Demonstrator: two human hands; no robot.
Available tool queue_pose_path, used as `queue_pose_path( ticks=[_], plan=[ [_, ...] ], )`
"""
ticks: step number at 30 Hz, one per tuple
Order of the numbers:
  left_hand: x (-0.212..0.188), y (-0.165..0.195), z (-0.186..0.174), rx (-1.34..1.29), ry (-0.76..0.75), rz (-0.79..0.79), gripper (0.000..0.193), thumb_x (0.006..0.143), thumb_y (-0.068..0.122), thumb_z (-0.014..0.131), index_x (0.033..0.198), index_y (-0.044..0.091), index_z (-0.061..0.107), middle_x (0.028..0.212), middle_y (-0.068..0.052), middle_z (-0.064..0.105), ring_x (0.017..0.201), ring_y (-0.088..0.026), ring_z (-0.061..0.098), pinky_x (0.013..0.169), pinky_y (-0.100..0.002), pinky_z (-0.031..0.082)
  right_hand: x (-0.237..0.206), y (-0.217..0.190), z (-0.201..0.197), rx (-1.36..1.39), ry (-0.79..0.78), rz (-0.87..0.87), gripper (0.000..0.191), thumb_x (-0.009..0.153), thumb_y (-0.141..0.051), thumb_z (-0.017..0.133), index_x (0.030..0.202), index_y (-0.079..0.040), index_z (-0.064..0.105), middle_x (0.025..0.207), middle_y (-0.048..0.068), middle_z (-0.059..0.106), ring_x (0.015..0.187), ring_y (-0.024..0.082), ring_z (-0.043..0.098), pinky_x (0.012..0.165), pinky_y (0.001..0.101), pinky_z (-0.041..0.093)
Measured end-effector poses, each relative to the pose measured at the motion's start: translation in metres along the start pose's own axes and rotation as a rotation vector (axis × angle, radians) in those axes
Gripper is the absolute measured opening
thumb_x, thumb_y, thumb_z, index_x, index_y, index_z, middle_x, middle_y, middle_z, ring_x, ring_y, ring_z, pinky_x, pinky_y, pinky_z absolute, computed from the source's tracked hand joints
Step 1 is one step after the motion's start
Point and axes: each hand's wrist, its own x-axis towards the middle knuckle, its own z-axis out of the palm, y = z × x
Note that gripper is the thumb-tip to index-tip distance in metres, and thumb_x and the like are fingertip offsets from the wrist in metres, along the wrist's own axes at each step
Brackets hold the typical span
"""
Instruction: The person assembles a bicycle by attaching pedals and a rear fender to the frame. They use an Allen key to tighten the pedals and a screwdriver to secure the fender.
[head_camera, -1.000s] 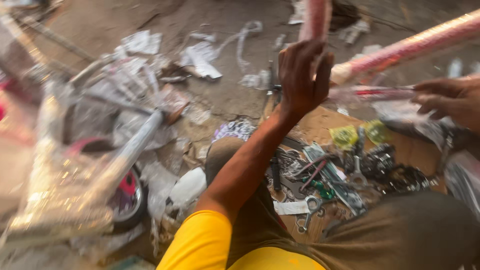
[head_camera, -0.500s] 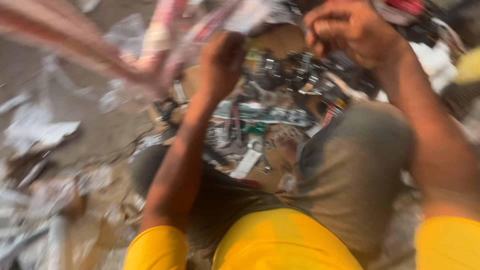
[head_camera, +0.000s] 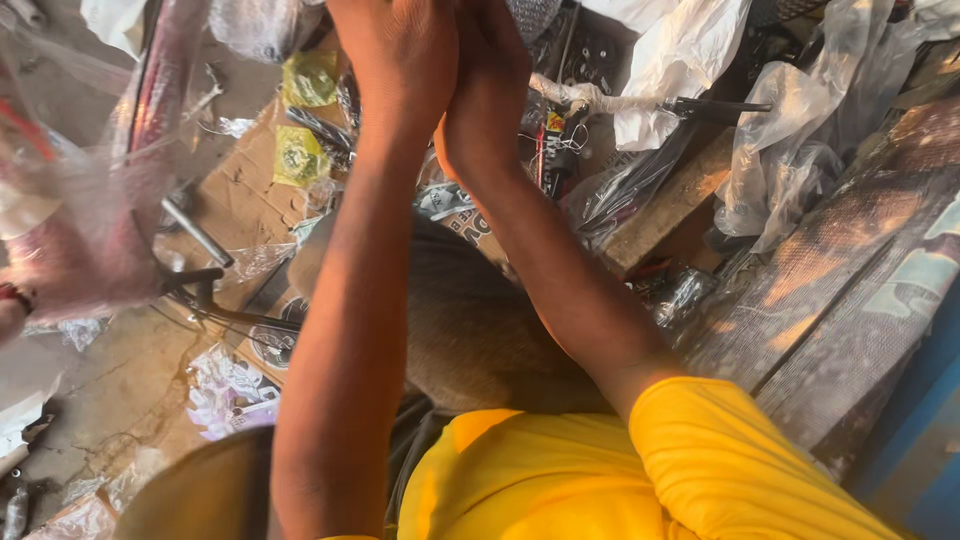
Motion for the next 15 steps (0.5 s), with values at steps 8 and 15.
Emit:
queue_pose_path(
  ticks=[8,15],
  plan=[
    [-0.039,-0.089,-0.019,0.212,0.034,-0.175,0.009,0.096,0.006,0.068,0.1,-0.003,0.069,0.084,-0.004,0.074,0.073,-0.013,0.069,0.067,-0.032,0.057,-0.044,0.047,-0.133,-0.9,-0.291,0.74,0.027,0.105,-0.025,0.064,0.104,0.002,0.066,0.077,0.01,0.061,0.067,0.018,0.056,0.06,0.0346,0.047],
    [-0.031,-0.096,-0.071,-0.197,0.287,-0.614,0.011,0.096,0.005,0.066,0.1,-0.005,0.068,0.075,-0.009,0.067,0.051,-0.012,0.056,0.044,-0.028,0.046,-0.019,0.099,-0.173,-1.486,-0.104,-0.076,0.021,0.09,-0.009,0.071,0.11,-0.01,0.071,0.097,0.011,0.072,0.091,0.027,0.071,0.083,0.0402,0.057]
  ],
)
